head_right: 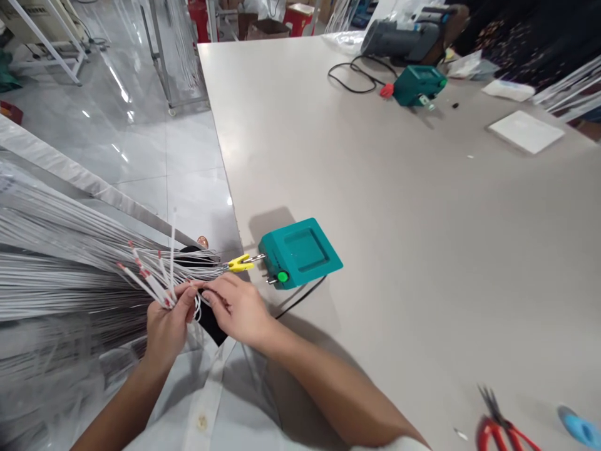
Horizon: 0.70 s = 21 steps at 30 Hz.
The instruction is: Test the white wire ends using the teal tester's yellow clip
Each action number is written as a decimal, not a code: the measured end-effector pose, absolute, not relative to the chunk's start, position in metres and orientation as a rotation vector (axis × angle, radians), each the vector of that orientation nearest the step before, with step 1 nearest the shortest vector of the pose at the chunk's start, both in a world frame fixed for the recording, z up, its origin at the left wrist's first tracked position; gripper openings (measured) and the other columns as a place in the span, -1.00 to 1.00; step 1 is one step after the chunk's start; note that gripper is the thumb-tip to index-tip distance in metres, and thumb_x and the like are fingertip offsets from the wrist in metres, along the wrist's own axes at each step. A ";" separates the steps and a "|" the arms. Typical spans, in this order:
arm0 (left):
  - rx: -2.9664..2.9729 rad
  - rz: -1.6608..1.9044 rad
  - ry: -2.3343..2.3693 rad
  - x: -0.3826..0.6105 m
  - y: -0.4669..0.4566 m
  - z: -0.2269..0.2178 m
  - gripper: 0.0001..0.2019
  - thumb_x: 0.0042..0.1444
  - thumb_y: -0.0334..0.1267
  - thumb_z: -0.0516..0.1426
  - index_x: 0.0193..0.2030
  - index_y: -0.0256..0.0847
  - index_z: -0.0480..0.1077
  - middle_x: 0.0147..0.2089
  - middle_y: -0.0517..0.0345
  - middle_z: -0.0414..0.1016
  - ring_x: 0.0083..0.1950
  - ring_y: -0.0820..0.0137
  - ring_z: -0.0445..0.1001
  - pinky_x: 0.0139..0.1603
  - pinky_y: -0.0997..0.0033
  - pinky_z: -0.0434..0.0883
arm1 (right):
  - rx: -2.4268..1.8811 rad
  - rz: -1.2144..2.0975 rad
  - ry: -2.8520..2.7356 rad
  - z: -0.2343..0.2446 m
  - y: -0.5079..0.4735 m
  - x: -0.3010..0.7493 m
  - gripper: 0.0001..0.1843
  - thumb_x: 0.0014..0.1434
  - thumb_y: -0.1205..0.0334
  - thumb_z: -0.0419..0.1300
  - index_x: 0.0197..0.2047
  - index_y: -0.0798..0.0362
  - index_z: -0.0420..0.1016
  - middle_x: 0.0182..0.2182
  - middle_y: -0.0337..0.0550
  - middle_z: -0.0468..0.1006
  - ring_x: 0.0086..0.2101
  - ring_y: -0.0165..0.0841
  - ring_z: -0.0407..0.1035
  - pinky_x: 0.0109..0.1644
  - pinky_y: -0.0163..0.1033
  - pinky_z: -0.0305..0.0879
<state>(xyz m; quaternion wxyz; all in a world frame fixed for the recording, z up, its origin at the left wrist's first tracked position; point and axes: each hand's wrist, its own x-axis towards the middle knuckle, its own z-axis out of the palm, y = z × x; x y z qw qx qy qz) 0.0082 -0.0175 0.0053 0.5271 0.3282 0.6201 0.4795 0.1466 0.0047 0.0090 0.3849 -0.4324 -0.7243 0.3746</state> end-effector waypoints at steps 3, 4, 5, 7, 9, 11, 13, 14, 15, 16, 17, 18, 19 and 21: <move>0.830 1.130 1.522 0.008 -0.018 0.004 -0.80 -0.08 -0.19 0.22 -0.36 -0.27 0.53 -0.57 0.20 0.46 -0.66 0.57 0.21 -0.66 0.55 0.18 | -1.132 0.907 -1.697 0.015 0.007 0.148 -0.81 0.18 0.34 0.01 -0.23 0.06 0.44 -0.34 -0.08 0.47 -0.28 -0.36 0.36 -0.20 -0.25 0.31; 0.880 1.115 1.514 0.009 -0.017 0.004 -0.81 -0.10 -0.20 0.23 -0.38 -0.27 0.54 -0.55 0.19 0.48 -0.63 0.53 0.26 -0.63 0.53 0.23 | -1.126 0.929 -1.671 0.016 0.007 0.148 -0.82 0.18 0.33 0.01 -0.25 0.06 0.44 -0.35 -0.09 0.48 -0.28 -0.35 0.36 -0.20 -0.25 0.31; 0.932 1.102 1.501 0.010 -0.017 0.005 -0.83 -0.11 -0.21 0.23 -0.39 -0.26 0.54 -0.53 0.17 0.51 -0.58 0.48 0.33 -0.57 0.50 0.29 | -1.117 0.957 -1.653 0.016 0.008 0.148 -0.82 0.18 0.33 0.02 -0.27 0.05 0.45 -0.36 -0.09 0.48 -0.29 -0.35 0.36 -0.21 -0.24 0.31; 1.008 1.084 1.481 0.011 -0.016 0.007 -0.86 -0.13 -0.24 0.24 -0.42 -0.25 0.55 -0.49 0.14 0.54 -0.45 0.37 0.44 -0.41 0.43 0.37 | -1.110 1.010 -1.629 0.016 0.008 0.148 -0.83 0.17 0.31 0.03 -0.31 0.06 0.45 -0.40 -0.11 0.48 -0.32 -0.36 0.36 -0.24 -0.24 0.31; 1.031 1.065 1.478 0.011 -0.015 0.009 -0.86 -0.13 -0.25 0.24 -0.42 -0.25 0.55 -0.46 0.13 0.56 -0.37 0.32 0.48 -0.31 0.39 0.39 | -1.141 1.036 -1.620 0.014 0.008 0.147 -0.84 0.15 0.29 0.05 -0.35 0.06 0.45 -0.44 -0.13 0.47 -0.37 -0.37 0.35 -0.28 -0.25 0.31; 1.039 1.025 1.473 0.011 -0.014 0.011 -0.85 -0.12 -0.24 0.23 -0.41 -0.25 0.55 -0.45 0.12 0.56 -0.37 0.32 0.47 -0.31 0.39 0.39 | -1.197 1.038 -1.622 0.013 0.008 0.147 -0.87 0.11 0.28 0.09 -0.39 0.06 0.45 -0.48 -0.15 0.46 -0.42 -0.38 0.34 -0.34 -0.27 0.29; 1.050 1.007 1.462 0.011 -0.014 0.011 -0.85 -0.11 -0.22 0.23 -0.42 -0.26 0.54 -0.47 0.13 0.55 -0.40 0.34 0.45 -0.34 0.41 0.38 | -1.224 1.026 -1.634 0.013 0.008 0.146 -0.88 0.10 0.29 0.10 -0.43 0.06 0.44 -0.49 -0.17 0.46 -0.44 -0.40 0.33 -0.36 -0.29 0.27; 1.056 1.009 1.458 0.010 -0.015 0.011 -0.85 -0.10 -0.22 0.22 -0.43 -0.26 0.53 -0.49 0.15 0.53 -0.42 0.36 0.44 -0.37 0.43 0.37 | -1.218 1.018 -1.641 0.013 0.008 0.146 -0.87 0.10 0.30 0.09 -0.44 0.06 0.43 -0.50 -0.17 0.45 -0.44 -0.40 0.32 -0.35 -0.29 0.26; 1.060 1.017 1.456 0.010 -0.016 0.010 -0.85 -0.09 -0.21 0.22 -0.44 -0.26 0.53 -0.51 0.16 0.51 -0.44 0.38 0.42 -0.40 0.45 0.35 | -1.202 1.010 -1.648 0.014 0.008 0.146 -0.85 0.11 0.31 0.08 -0.45 0.07 0.43 -0.50 -0.17 0.45 -0.43 -0.40 0.32 -0.34 -0.29 0.26; 1.059 1.026 1.455 0.010 -0.017 0.009 -0.85 -0.08 -0.21 0.21 -0.44 -0.26 0.52 -0.52 0.17 0.49 -0.47 0.40 0.40 -0.43 0.47 0.33 | -1.182 1.003 -1.656 0.014 0.008 0.147 -0.83 0.13 0.32 0.06 -0.45 0.07 0.42 -0.51 -0.17 0.45 -0.42 -0.40 0.32 -0.33 -0.29 0.26; 1.052 1.029 1.452 0.010 -0.019 0.008 -0.85 -0.06 -0.21 0.20 -0.44 -0.26 0.51 -0.54 0.19 0.47 -0.49 0.43 0.37 -0.47 0.49 0.31 | -1.165 0.996 -1.663 0.015 0.008 0.147 -0.82 0.14 0.33 0.04 -0.45 0.07 0.41 -0.51 -0.17 0.44 -0.42 -0.40 0.32 -0.32 -0.29 0.26; 1.036 1.027 1.447 0.010 -0.021 0.007 -0.84 -0.04 -0.20 0.19 -0.43 -0.26 0.50 -0.55 0.20 0.45 -0.53 0.46 0.34 -0.51 0.51 0.27 | -1.153 0.989 -1.670 0.015 0.008 0.147 -0.81 0.14 0.33 0.03 -0.46 0.07 0.40 -0.52 -0.17 0.43 -0.42 -0.40 0.31 -0.33 -0.29 0.25; 1.014 1.021 1.438 0.010 -0.022 0.007 -0.83 -0.02 -0.19 0.17 -0.42 -0.26 0.49 -0.56 0.21 0.43 -0.56 0.49 0.30 -0.55 0.52 0.24 | -1.146 0.980 -1.679 0.016 0.008 0.147 -0.80 0.15 0.33 0.02 -0.46 0.07 0.39 -0.53 -0.18 0.42 -0.43 -0.40 0.30 -0.33 -0.30 0.25; 0.970 1.009 1.421 0.010 -0.024 0.005 -0.81 0.00 -0.17 0.15 -0.41 -0.27 0.47 -0.59 0.24 0.38 -0.63 0.54 0.20 -0.61 0.54 0.16 | -1.139 0.956 -1.705 0.016 0.009 0.148 -0.80 0.15 0.32 0.01 -0.47 0.07 0.37 -0.54 -0.18 0.40 -0.45 -0.41 0.28 -0.36 -0.30 0.24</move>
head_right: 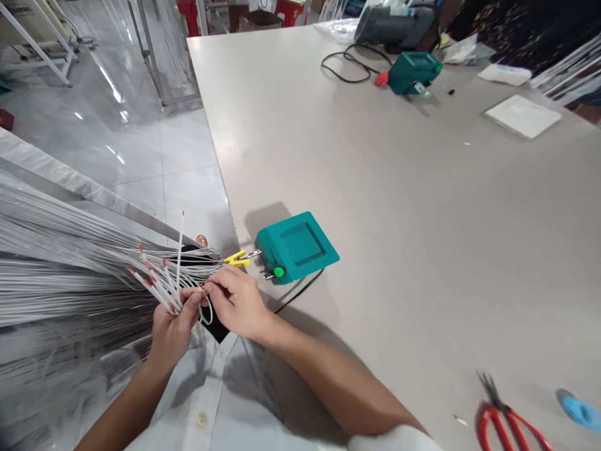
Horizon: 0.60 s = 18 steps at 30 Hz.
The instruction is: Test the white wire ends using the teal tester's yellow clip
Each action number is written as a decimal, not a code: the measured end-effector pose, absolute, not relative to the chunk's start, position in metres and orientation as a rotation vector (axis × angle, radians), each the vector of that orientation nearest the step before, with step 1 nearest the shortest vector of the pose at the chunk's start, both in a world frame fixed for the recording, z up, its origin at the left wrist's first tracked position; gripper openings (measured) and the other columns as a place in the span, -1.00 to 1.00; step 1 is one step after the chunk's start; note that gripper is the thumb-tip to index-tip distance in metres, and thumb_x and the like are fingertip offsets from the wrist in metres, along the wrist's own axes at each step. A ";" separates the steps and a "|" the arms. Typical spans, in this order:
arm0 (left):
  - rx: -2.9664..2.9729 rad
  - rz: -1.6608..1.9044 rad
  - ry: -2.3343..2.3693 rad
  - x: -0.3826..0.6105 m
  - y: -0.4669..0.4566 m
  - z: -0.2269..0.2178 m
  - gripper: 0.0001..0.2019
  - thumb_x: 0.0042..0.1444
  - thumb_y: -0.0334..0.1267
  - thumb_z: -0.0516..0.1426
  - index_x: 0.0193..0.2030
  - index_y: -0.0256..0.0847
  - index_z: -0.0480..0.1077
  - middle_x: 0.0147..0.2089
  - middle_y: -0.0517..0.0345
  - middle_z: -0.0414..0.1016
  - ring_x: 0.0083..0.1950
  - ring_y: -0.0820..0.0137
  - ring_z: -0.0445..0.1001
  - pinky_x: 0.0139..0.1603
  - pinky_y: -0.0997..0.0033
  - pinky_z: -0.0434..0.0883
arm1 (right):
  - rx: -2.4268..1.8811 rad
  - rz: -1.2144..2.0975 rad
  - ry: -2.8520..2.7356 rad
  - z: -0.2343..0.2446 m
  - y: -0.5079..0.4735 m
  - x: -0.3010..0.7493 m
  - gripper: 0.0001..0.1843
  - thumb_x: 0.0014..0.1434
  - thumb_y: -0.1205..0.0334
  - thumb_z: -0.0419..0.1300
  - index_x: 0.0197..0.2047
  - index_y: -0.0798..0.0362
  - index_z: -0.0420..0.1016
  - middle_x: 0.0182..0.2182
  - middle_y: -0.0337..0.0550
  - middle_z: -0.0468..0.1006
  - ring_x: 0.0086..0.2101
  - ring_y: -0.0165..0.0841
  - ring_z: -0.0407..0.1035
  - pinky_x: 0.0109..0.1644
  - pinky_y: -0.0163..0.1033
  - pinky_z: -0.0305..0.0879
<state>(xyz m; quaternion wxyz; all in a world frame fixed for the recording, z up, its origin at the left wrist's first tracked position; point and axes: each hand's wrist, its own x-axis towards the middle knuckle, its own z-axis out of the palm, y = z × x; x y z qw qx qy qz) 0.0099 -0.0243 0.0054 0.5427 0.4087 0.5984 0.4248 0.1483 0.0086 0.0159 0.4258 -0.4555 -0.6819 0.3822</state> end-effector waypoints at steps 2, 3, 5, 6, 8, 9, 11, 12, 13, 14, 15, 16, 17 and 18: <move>0.963 1.005 1.423 0.009 -0.025 0.005 -0.80 0.00 -0.16 0.16 -0.41 -0.27 0.46 -0.61 0.26 0.35 -0.64 0.56 0.15 -0.63 0.54 0.12 | -1.125 0.936 -1.746 0.016 0.009 0.150 -0.80 0.14 0.32 0.00 -0.47 0.06 0.37 -0.54 -0.19 0.39 -0.46 -0.41 0.27 -0.38 -0.30 0.24; 0.974 1.007 1.431 0.009 -0.024 0.006 -0.80 -0.01 -0.16 0.16 -0.42 -0.27 0.47 -0.60 0.26 0.34 -0.63 0.55 0.16 -0.62 0.54 0.13 | -1.114 0.926 -1.767 0.016 0.010 0.151 -0.81 0.14 0.32 0.00 -0.46 0.06 0.38 -0.54 -0.19 0.39 -0.46 -0.41 0.27 -0.37 -0.30 0.25; 1.008 1.009 1.446 0.007 -0.022 0.007 -0.80 -0.03 -0.16 0.17 -0.43 -0.28 0.47 -0.58 0.23 0.35 -0.59 0.52 0.20 -0.60 0.53 0.15 | -1.099 0.900 -1.779 0.018 0.012 0.154 -0.83 0.13 0.32 0.01 -0.40 0.06 0.41 -0.50 -0.17 0.41 -0.44 -0.41 0.29 -0.36 -0.29 0.27; 1.021 1.005 1.449 0.006 -0.021 0.008 -0.79 -0.04 -0.15 0.17 -0.43 -0.28 0.48 -0.58 0.21 0.35 -0.57 0.51 0.22 -0.58 0.53 0.16 | -1.101 0.893 -1.768 0.020 0.013 0.156 -0.85 0.13 0.31 0.03 -0.34 0.07 0.42 -0.47 -0.15 0.43 -0.44 -0.41 0.29 -0.37 -0.30 0.28; 1.046 0.986 1.440 0.005 -0.019 0.010 -0.79 -0.04 -0.14 0.18 -0.46 -0.28 0.48 -0.59 0.20 0.33 -0.56 0.49 0.23 -0.57 0.52 0.18 | -1.098 0.905 -1.741 0.023 0.015 0.159 -0.83 0.12 0.29 0.07 -0.22 0.06 0.43 -0.36 -0.10 0.44 -0.45 -0.43 0.31 -0.44 -0.33 0.28; 1.062 0.966 1.428 0.004 -0.018 0.011 -0.79 -0.05 -0.14 0.18 -0.48 -0.27 0.48 -0.60 0.21 0.32 -0.56 0.49 0.22 -0.57 0.52 0.19 | -1.077 0.930 -1.751 0.025 0.016 0.161 -0.81 0.11 0.28 0.10 -0.18 0.05 0.43 -0.31 -0.08 0.44 -0.44 -0.44 0.32 -0.46 -0.34 0.29; 1.102 0.922 1.388 0.002 -0.017 0.014 -0.80 -0.07 -0.15 0.20 -0.49 -0.27 0.48 -0.64 0.23 0.27 -0.58 0.50 0.18 -0.58 0.52 0.18 | -0.983 1.009 -1.849 0.027 0.018 0.166 -0.81 0.09 0.29 0.13 -0.19 0.03 0.46 -0.25 -0.08 0.43 -0.36 -0.42 0.35 -0.41 -0.35 0.32; 1.129 0.896 1.362 0.001 -0.016 0.015 -0.81 -0.08 -0.16 0.21 -0.49 -0.26 0.49 -0.65 0.24 0.24 -0.59 0.51 0.16 -0.58 0.51 0.18 | -0.924 1.052 -1.917 0.028 0.020 0.168 -0.83 0.09 0.30 0.14 -0.22 0.02 0.48 -0.25 -0.09 0.44 -0.32 -0.40 0.36 -0.34 -0.33 0.34; 1.158 0.867 1.336 -0.001 -0.016 0.015 -0.82 -0.08 -0.17 0.21 -0.49 -0.26 0.49 -0.65 0.24 0.23 -0.59 0.51 0.14 -0.57 0.51 0.17 | -0.873 1.090 -1.978 0.028 0.021 0.169 -0.86 0.09 0.31 0.14 -0.26 0.02 0.49 -0.27 -0.11 0.45 -0.29 -0.39 0.37 -0.27 -0.31 0.34; 1.184 0.839 1.309 -0.003 -0.016 0.016 -0.81 -0.07 -0.17 0.20 -0.51 -0.26 0.48 -0.65 0.24 0.23 -0.58 0.51 0.14 -0.56 0.51 0.17 | -0.833 1.127 -2.022 0.028 0.023 0.171 -0.87 0.10 0.32 0.14 -0.29 0.02 0.50 -0.30 -0.13 0.46 -0.28 -0.39 0.37 -0.23 -0.29 0.34; 1.206 0.814 1.281 -0.005 -0.015 0.016 -0.80 -0.05 -0.16 0.19 -0.53 -0.26 0.46 -0.64 0.23 0.23 -0.58 0.51 0.14 -0.55 0.50 0.16 | -0.808 1.161 -2.040 0.028 0.024 0.172 -0.88 0.10 0.33 0.13 -0.32 0.03 0.51 -0.33 -0.14 0.46 -0.29 -0.40 0.37 -0.21 -0.28 0.33; 1.223 0.787 1.254 -0.008 -0.015 0.015 -0.78 -0.03 -0.16 0.17 -0.56 -0.26 0.44 -0.63 0.22 0.24 -0.57 0.50 0.15 -0.54 0.50 0.16 | -0.792 1.196 -2.032 0.028 0.025 0.173 -0.89 0.10 0.34 0.14 -0.34 0.05 0.50 -0.35 -0.15 0.46 -0.32 -0.41 0.37 -0.21 -0.29 0.33; 1.233 0.766 1.227 -0.010 -0.015 0.014 -0.76 -0.01 -0.16 0.15 -0.57 -0.26 0.42 -0.62 0.22 0.25 -0.56 0.50 0.16 -0.53 0.49 0.15 | -0.778 1.229 -2.007 0.028 0.026 0.173 -0.90 0.09 0.34 0.15 -0.36 0.06 0.50 -0.37 -0.16 0.46 -0.34 -0.42 0.37 -0.23 -0.29 0.33; 1.229 0.754 1.204 -0.012 -0.016 0.013 -0.75 0.01 -0.16 0.14 -0.57 -0.27 0.41 -0.61 0.21 0.26 -0.55 0.50 0.17 -0.52 0.49 0.14 | -0.766 1.262 -1.970 0.028 0.027 0.173 -0.92 0.08 0.34 0.16 -0.37 0.07 0.49 -0.39 -0.16 0.46 -0.36 -0.42 0.36 -0.25 -0.30 0.33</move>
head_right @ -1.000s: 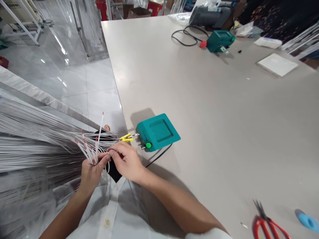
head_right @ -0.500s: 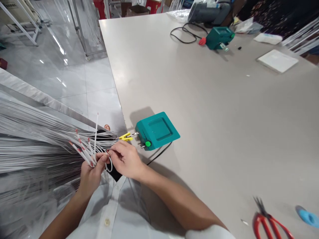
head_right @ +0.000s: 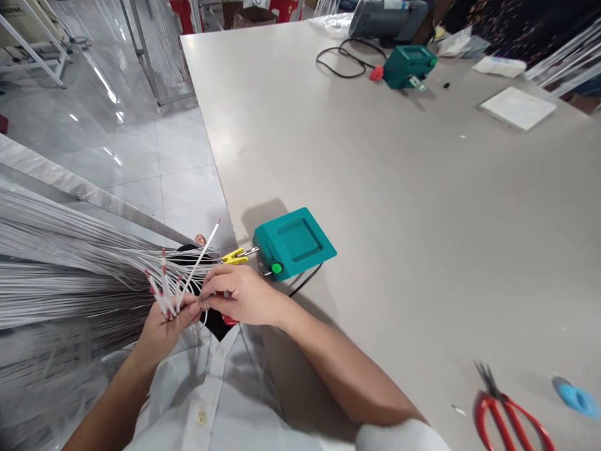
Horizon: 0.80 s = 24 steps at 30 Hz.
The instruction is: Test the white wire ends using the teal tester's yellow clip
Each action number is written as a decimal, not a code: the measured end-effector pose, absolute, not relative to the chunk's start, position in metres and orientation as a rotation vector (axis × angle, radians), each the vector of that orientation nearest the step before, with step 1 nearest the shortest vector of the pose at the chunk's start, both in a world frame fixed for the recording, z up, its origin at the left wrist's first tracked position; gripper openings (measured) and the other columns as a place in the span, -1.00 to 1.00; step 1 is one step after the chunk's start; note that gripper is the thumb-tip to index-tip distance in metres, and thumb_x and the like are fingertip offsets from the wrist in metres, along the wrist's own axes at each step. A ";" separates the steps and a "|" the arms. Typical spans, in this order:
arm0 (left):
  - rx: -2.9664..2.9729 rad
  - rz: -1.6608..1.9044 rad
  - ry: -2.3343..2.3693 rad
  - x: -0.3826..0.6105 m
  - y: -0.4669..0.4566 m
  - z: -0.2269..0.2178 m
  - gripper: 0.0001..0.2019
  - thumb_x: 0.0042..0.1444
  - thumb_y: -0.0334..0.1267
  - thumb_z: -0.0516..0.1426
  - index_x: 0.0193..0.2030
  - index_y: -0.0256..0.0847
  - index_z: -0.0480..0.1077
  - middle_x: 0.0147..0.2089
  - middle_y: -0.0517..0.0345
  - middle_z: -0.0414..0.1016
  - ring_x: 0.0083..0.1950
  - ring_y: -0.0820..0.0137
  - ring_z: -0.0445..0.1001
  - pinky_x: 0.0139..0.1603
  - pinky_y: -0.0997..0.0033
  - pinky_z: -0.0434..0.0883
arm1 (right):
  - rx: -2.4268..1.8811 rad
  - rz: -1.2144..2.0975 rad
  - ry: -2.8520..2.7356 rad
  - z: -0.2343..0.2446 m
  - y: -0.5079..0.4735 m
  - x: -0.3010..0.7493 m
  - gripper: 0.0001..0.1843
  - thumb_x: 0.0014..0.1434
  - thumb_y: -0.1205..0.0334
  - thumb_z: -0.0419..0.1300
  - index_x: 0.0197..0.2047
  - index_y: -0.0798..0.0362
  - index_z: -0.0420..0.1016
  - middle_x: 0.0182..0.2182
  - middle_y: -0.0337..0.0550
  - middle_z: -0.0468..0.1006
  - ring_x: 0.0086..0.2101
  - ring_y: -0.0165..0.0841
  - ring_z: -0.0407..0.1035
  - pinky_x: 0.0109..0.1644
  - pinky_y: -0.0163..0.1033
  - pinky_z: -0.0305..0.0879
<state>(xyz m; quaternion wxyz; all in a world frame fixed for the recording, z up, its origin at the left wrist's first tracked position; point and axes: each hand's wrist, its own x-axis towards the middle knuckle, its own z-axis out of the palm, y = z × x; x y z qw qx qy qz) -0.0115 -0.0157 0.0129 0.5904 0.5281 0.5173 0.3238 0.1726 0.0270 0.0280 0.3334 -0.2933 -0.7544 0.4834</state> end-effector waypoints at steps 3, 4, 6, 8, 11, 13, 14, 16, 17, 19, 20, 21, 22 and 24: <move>1.125 0.813 1.165 -0.013 -0.019 0.008 -0.75 0.03 -0.15 0.13 -0.55 -0.27 0.39 -0.59 0.20 0.28 -0.53 0.50 0.18 -0.51 0.50 0.14 | -0.754 1.398 -1.804 0.028 0.026 0.168 -0.95 0.05 0.33 0.20 -0.42 0.09 0.48 -0.44 -0.19 0.44 -0.39 -0.44 0.35 -0.28 -0.31 0.32; 1.063 0.848 1.156 -0.012 -0.020 0.007 -0.74 0.03 -0.13 0.13 -0.55 -0.27 0.39 -0.59 0.20 0.28 -0.52 0.50 0.18 -0.52 0.50 0.14 | -0.766 1.463 -1.714 0.028 0.025 0.165 -0.95 0.05 0.32 0.20 -0.43 0.09 0.48 -0.45 -0.20 0.43 -0.41 -0.44 0.35 -0.31 -0.32 0.32; 0.929 0.904 1.138 -0.009 -0.022 0.006 -0.74 0.01 -0.11 0.15 -0.53 -0.27 0.40 -0.57 0.19 0.28 -0.52 0.51 0.18 -0.53 0.52 0.14 | -0.810 1.632 -1.479 0.024 0.020 0.159 -0.93 0.04 0.29 0.21 -0.43 0.10 0.47 -0.43 -0.22 0.40 -0.48 -0.48 0.34 -0.45 -0.36 0.30; 0.818 0.938 1.110 -0.005 -0.023 0.006 -0.75 -0.02 -0.11 0.17 -0.49 -0.28 0.41 -0.57 0.20 0.29 -0.55 0.54 0.16 -0.56 0.54 0.12 | -0.843 1.795 -1.224 0.019 0.015 0.153 -0.91 0.02 0.25 0.22 -0.42 0.11 0.47 -0.41 -0.23 0.38 -0.61 -0.55 0.29 -0.65 -0.42 0.19; 0.710 1.005 1.057 0.001 -0.022 0.006 -0.77 -0.05 -0.12 0.19 -0.48 -0.28 0.42 -0.59 0.23 0.29 -0.60 0.59 0.11 -0.62 0.57 0.06 | -0.790 1.919 -0.970 0.010 0.009 0.146 -0.88 -0.01 0.22 0.26 -0.41 0.10 0.48 -0.46 -0.28 0.36 -0.71 -0.62 0.17 -0.74 -0.45 0.03; 0.670 1.040 1.027 0.004 -0.022 0.006 -0.79 -0.06 -0.14 0.20 -0.48 -0.28 0.43 -0.60 0.24 0.30 -0.64 0.63 0.07 -0.65 0.59 0.01 | -0.751 1.962 -0.862 0.005 0.007 0.143 -0.88 -0.01 0.22 0.26 -0.42 0.10 0.49 -0.52 -0.30 0.36 -0.72 -0.63 0.14 -0.74 -0.46 0.01; 0.654 1.052 1.017 0.005 -0.022 0.006 -0.80 -0.06 -0.16 0.21 -0.48 -0.28 0.43 -0.60 0.24 0.31 -0.64 0.64 0.06 -0.66 0.60 0.00 | -0.742 1.979 -0.825 0.004 0.007 0.142 -0.88 -0.01 0.22 0.26 -0.43 0.11 0.49 -0.54 -0.31 0.35 -0.72 -0.63 0.13 -0.73 -0.46 0.00; 0.622 1.066 0.998 0.007 -0.022 0.005 -0.82 -0.05 -0.18 0.21 -0.48 -0.28 0.42 -0.59 0.24 0.32 -0.66 0.65 0.06 -0.67 0.61 -0.01 | -0.742 1.992 -0.788 0.003 0.006 0.142 -0.87 -0.02 0.22 0.27 -0.44 0.11 0.49 -0.56 -0.31 0.35 -0.72 -0.62 0.12 -0.73 -0.45 -0.01; 0.607 1.069 0.991 0.008 -0.022 0.004 -0.82 -0.05 -0.19 0.21 -0.49 -0.28 0.42 -0.60 0.25 0.32 -0.66 0.65 0.06 -0.67 0.61 -0.02 | -0.744 1.994 -0.785 0.003 0.006 0.142 -0.87 -0.02 0.21 0.27 -0.44 0.11 0.49 -0.57 -0.31 0.35 -0.71 -0.62 0.11 -0.72 -0.45 -0.02; 0.584 1.072 0.984 0.009 -0.022 0.003 -0.84 -0.05 -0.21 0.21 -0.49 -0.28 0.41 -0.60 0.25 0.32 -0.65 0.65 0.06 -0.66 0.62 -0.01 | -0.757 1.991 -0.800 0.004 0.006 0.142 -0.85 -0.01 0.19 0.26 -0.44 0.11 0.49 -0.57 -0.31 0.34 -0.71 -0.61 0.11 -0.72 -0.44 -0.02; 0.580 1.072 0.984 0.009 -0.023 0.003 -0.84 -0.04 -0.22 0.21 -0.48 -0.27 0.41 -0.60 0.26 0.31 -0.65 0.66 0.06 -0.66 0.62 -0.01 | -0.771 1.984 -0.812 0.004 0.007 0.142 -0.85 -0.01 0.18 0.26 -0.44 0.11 0.49 -0.57 -0.30 0.34 -0.70 -0.61 0.11 -0.72 -0.44 -0.02; 0.581 1.074 0.988 0.009 -0.023 0.002 -0.85 -0.03 -0.22 0.20 -0.48 -0.27 0.41 -0.60 0.26 0.31 -0.65 0.66 0.06 -0.66 0.62 -0.01 | -0.790 1.970 -0.827 0.005 0.007 0.142 -0.85 -0.01 0.18 0.25 -0.43 0.11 0.50 -0.57 -0.30 0.34 -0.70 -0.60 0.10 -0.71 -0.43 -0.02; 0.589 1.075 0.995 0.008 -0.023 0.002 -0.85 -0.03 -0.23 0.20 -0.48 -0.27 0.41 -0.60 0.27 0.31 -0.65 0.66 0.05 -0.66 0.62 -0.02 | -0.820 1.946 -0.844 0.007 0.007 0.142 -0.85 0.00 0.18 0.25 -0.43 0.10 0.49 -0.57 -0.30 0.34 -0.70 -0.60 0.10 -0.71 -0.43 -0.01; 0.622 1.077 1.022 0.007 -0.023 0.001 -0.85 -0.01 -0.23 0.19 -0.47 -0.27 0.42 -0.60 0.27 0.32 -0.66 0.66 0.04 -0.66 0.62 -0.02 | -0.903 1.868 -0.886 0.009 0.006 0.142 -0.84 0.00 0.18 0.24 -0.45 0.11 0.49 -0.56 -0.30 0.35 -0.69 -0.60 0.12 -0.69 -0.42 0.02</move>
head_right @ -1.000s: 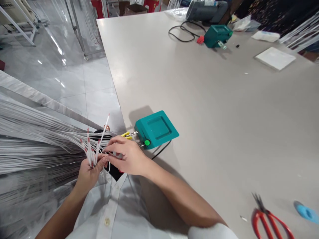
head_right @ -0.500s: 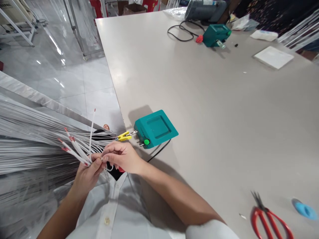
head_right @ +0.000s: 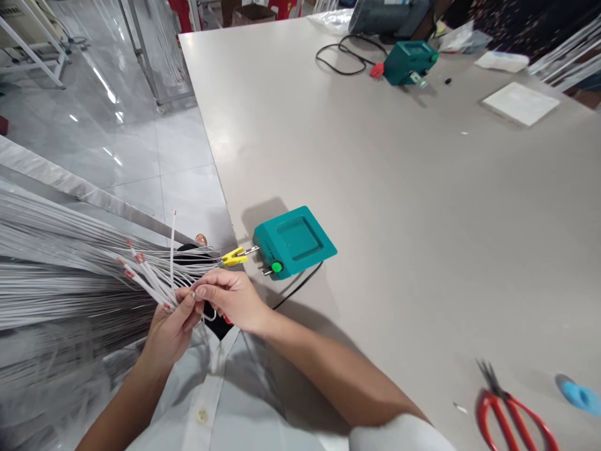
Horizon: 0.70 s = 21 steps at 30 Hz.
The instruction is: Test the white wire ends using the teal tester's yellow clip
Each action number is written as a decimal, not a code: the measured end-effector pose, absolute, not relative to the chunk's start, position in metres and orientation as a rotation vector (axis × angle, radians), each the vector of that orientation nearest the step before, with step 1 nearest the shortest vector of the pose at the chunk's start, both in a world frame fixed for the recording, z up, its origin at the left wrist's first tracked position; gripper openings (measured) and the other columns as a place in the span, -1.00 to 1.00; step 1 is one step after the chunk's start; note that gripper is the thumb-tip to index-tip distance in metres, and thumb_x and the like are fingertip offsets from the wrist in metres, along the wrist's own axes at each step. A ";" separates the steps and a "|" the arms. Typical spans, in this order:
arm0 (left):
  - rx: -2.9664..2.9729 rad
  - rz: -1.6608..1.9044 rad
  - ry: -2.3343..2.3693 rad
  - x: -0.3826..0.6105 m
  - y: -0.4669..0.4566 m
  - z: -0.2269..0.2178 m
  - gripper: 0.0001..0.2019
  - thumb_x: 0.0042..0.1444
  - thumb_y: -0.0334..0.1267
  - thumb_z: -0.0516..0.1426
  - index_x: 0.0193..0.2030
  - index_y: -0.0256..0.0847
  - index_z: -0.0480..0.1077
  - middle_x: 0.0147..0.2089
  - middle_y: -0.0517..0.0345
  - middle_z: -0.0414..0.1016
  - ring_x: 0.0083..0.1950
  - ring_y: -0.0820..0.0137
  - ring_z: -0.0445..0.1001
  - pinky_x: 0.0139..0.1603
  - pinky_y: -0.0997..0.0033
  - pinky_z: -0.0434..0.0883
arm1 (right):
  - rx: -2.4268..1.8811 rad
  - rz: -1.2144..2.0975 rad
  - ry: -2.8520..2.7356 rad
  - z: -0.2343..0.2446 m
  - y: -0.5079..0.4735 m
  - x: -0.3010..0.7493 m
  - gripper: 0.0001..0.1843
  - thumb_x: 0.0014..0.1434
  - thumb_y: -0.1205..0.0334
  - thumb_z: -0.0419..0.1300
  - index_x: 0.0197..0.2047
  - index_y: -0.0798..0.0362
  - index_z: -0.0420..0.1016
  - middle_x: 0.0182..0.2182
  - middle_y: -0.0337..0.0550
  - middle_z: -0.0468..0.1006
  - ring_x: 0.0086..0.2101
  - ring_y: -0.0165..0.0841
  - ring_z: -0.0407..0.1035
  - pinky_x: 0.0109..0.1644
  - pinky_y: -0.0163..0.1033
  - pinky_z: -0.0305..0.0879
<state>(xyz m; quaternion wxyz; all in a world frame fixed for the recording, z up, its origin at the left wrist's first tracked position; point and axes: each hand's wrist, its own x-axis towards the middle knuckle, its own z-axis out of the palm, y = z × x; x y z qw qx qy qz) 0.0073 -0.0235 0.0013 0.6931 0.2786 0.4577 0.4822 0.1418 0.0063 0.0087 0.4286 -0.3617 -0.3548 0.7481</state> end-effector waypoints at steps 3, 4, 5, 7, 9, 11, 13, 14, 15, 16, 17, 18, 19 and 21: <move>0.726 1.042 1.143 0.005 -0.025 0.002 -0.84 0.00 -0.21 0.17 -0.46 -0.27 0.43 -0.58 0.25 0.36 -0.65 0.64 0.10 -0.65 0.60 0.03 | -1.031 1.671 -1.023 0.011 0.005 0.140 -0.83 0.03 0.19 0.21 -0.47 0.12 0.48 -0.54 -0.25 0.39 -0.61 -0.53 0.24 -0.60 -0.39 0.16; 0.771 1.027 1.205 0.005 -0.025 0.003 -0.83 -0.01 -0.20 0.17 -0.46 -0.28 0.45 -0.57 0.23 0.38 -0.63 0.62 0.14 -0.64 0.59 0.06 | -1.066 1.575 -1.100 0.011 0.004 0.140 -0.84 0.05 0.20 0.20 -0.46 0.11 0.48 -0.53 -0.23 0.41 -0.57 -0.50 0.28 -0.55 -0.37 0.21; 0.817 1.018 1.271 0.005 -0.026 0.003 -0.82 -0.01 -0.19 0.17 -0.46 -0.29 0.46 -0.56 0.21 0.40 -0.61 0.60 0.19 -0.63 0.58 0.10 | -1.097 1.460 -1.187 0.010 0.003 0.140 -0.85 0.07 0.22 0.18 -0.45 0.11 0.48 -0.52 -0.21 0.42 -0.52 -0.47 0.32 -0.50 -0.35 0.26; 0.889 1.024 1.398 0.008 -0.027 0.005 -0.82 -0.03 -0.19 0.18 -0.45 -0.29 0.48 -0.54 0.19 0.43 -0.56 0.53 0.28 -0.59 0.55 0.18 | -1.138 1.181 -1.387 0.009 0.001 0.141 -0.86 0.11 0.27 0.13 -0.41 0.10 0.48 -0.49 -0.18 0.44 -0.46 -0.45 0.35 -0.42 -0.34 0.30; 0.924 1.049 1.490 0.012 -0.028 0.008 -0.83 -0.04 -0.20 0.18 -0.45 -0.28 0.49 -0.56 0.19 0.44 -0.52 0.47 0.36 -0.53 0.52 0.26 | -1.127 0.854 -1.637 0.008 0.000 0.145 -0.86 0.13 0.32 0.09 -0.36 0.12 0.47 -0.44 -0.13 0.45 -0.42 -0.44 0.35 -0.36 -0.35 0.30; 0.932 1.078 1.550 0.019 -0.028 0.011 -0.85 -0.06 -0.23 0.18 -0.47 -0.28 0.49 -0.57 0.19 0.46 -0.50 0.43 0.41 -0.48 0.49 0.32 | -1.066 0.497 -1.927 0.008 0.002 0.149 -0.84 0.15 0.34 0.04 -0.33 0.14 0.45 -0.41 -0.09 0.46 -0.41 -0.42 0.34 -0.37 -0.33 0.27; 0.932 1.136 1.583 0.026 -0.027 0.015 -0.88 -0.09 -0.27 0.18 -0.50 -0.28 0.49 -0.56 0.17 0.48 -0.48 0.40 0.43 -0.44 0.46 0.36 | -1.002 0.182 -2.177 0.010 0.005 0.154 -0.81 0.15 0.35 0.00 -0.36 0.14 0.43 -0.44 -0.10 0.44 -0.45 -0.40 0.30 -0.41 -0.30 0.21; 0.935 1.170 1.594 0.028 -0.026 0.017 -0.89 -0.11 -0.28 0.18 -0.51 -0.29 0.48 -0.54 0.16 0.50 -0.48 0.40 0.44 -0.42 0.46 0.37 | -0.981 0.079 -2.266 0.012 0.006 0.156 -0.79 0.16 0.36 -0.02 -0.37 0.14 0.42 -0.46 -0.12 0.43 -0.48 -0.40 0.28 -0.42 -0.29 0.18; 0.939 1.196 1.607 0.030 -0.025 0.018 -0.89 -0.12 -0.29 0.19 -0.51 -0.29 0.48 -0.53 0.15 0.51 -0.47 0.39 0.45 -0.41 0.45 0.37 | -0.973 0.023 -2.330 0.014 0.008 0.157 -0.78 0.17 0.37 -0.04 -0.39 0.13 0.41 -0.49 -0.14 0.41 -0.50 -0.40 0.25 -0.43 -0.29 0.15; 0.944 1.208 1.622 0.030 -0.024 0.018 -0.89 -0.13 -0.29 0.19 -0.52 -0.30 0.48 -0.53 0.14 0.51 -0.47 0.39 0.45 -0.41 0.45 0.37 | -0.979 0.010 -2.368 0.016 0.009 0.158 -0.77 0.17 0.37 -0.05 -0.42 0.13 0.40 -0.51 -0.16 0.39 -0.51 -0.41 0.24 -0.44 -0.29 0.13; 0.953 1.204 1.638 0.029 -0.023 0.018 -0.88 -0.12 -0.28 0.18 -0.51 -0.30 0.48 -0.54 0.15 0.50 -0.47 0.39 0.44 -0.42 0.46 0.37 | -0.985 0.032 -2.384 0.017 0.009 0.159 -0.76 0.17 0.36 -0.05 -0.44 0.12 0.39 -0.52 -0.17 0.38 -0.52 -0.41 0.22 -0.46 -0.29 0.11; 0.965 1.187 1.655 0.027 -0.022 0.017 -0.87 -0.11 -0.26 0.18 -0.50 -0.30 0.48 -0.54 0.16 0.50 -0.47 0.39 0.44 -0.43 0.46 0.37 | -0.988 0.088 -2.380 0.018 0.010 0.159 -0.77 0.16 0.35 -0.04 -0.46 0.11 0.37 -0.52 -0.18 0.38 -0.53 -0.42 0.21 -0.48 -0.30 0.10; 0.975 1.161 1.669 0.025 -0.021 0.015 -0.86 -0.08 -0.25 0.17 -0.49 -0.30 0.48 -0.55 0.17 0.49 -0.47 0.40 0.44 -0.43 0.46 0.36 | -0.996 0.171 -2.352 0.019 0.009 0.159 -0.78 0.15 0.34 -0.03 -0.47 0.10 0.36 -0.52 -0.18 0.37 -0.53 -0.42 0.21 -0.50 -0.31 0.09; 1.000 1.121 1.677 0.018 -0.021 0.011 -0.82 -0.04 -0.21 0.16 -0.43 -0.28 0.50 -0.53 0.17 0.48 -0.44 0.40 0.43 -0.42 0.46 0.35 | -1.025 0.389 -2.233 0.020 0.008 0.157 -0.81 0.13 0.32 -0.02 -0.46 0.09 0.35 -0.50 -0.17 0.38 -0.51 -0.43 0.24 -0.50 -0.33 0.11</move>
